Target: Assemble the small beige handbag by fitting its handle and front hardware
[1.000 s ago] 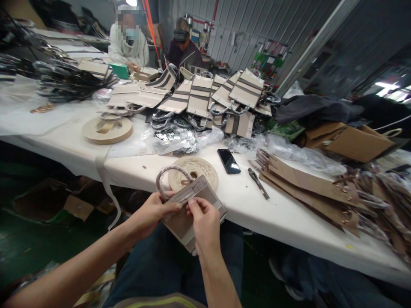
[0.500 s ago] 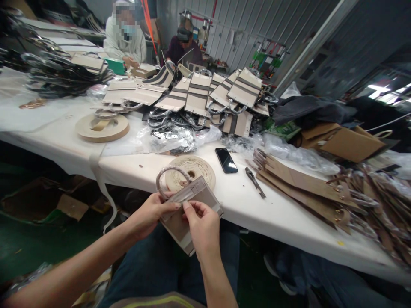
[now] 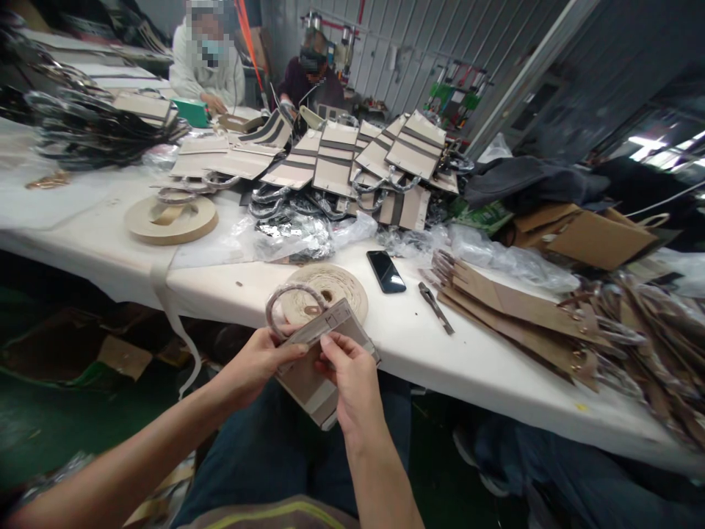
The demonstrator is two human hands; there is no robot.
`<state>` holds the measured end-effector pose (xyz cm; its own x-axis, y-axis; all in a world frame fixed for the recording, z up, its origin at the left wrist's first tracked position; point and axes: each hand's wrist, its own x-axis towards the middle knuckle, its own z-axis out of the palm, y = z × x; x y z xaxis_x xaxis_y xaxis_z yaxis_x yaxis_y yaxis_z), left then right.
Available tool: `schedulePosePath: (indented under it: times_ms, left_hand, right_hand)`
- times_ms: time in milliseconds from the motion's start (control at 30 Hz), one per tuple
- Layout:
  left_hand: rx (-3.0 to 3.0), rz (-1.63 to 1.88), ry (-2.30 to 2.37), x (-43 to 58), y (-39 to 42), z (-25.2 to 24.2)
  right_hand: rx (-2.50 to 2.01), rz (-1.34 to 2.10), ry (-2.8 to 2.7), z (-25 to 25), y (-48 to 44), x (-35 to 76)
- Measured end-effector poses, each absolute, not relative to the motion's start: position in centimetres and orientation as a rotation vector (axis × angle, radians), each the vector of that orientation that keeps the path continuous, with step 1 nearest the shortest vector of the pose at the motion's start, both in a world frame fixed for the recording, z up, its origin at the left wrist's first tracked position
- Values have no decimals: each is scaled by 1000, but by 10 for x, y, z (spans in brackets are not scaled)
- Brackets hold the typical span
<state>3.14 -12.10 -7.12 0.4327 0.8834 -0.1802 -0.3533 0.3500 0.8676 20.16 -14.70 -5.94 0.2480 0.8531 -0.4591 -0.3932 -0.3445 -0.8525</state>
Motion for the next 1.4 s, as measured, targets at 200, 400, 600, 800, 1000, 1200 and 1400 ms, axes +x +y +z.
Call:
schedulePosePath:
  times_ms: [200,400,600,800,1000,1200,1400]
  left_hand:
    - [875,898,767,33,-120,-67]
    - [845,905,737,29,-119,-71]
    - [844,911,732,28,-117,-69]
    - [833,917,728,29,-114,-72]
    - [781,913,724,28,-113,-75]
    - [733,914,690,27,-111,-80]
    - [784,941,723,29,-110,-76]
  right_hand:
    - [-1429,1298,-596,-65,-147,198]
    - [-1435,1269,-697,-74,-150,196]
    - [-1461,1227,-795,-78,-148,195]
    - [-1469,1123,-826,-82,-145,193]
    - [-1473,1045,-871,-86,-145,191]
    - [-1465,1086,-850,-86,-145,191]
    - [-1471,1053,-869,-91,-143,193]
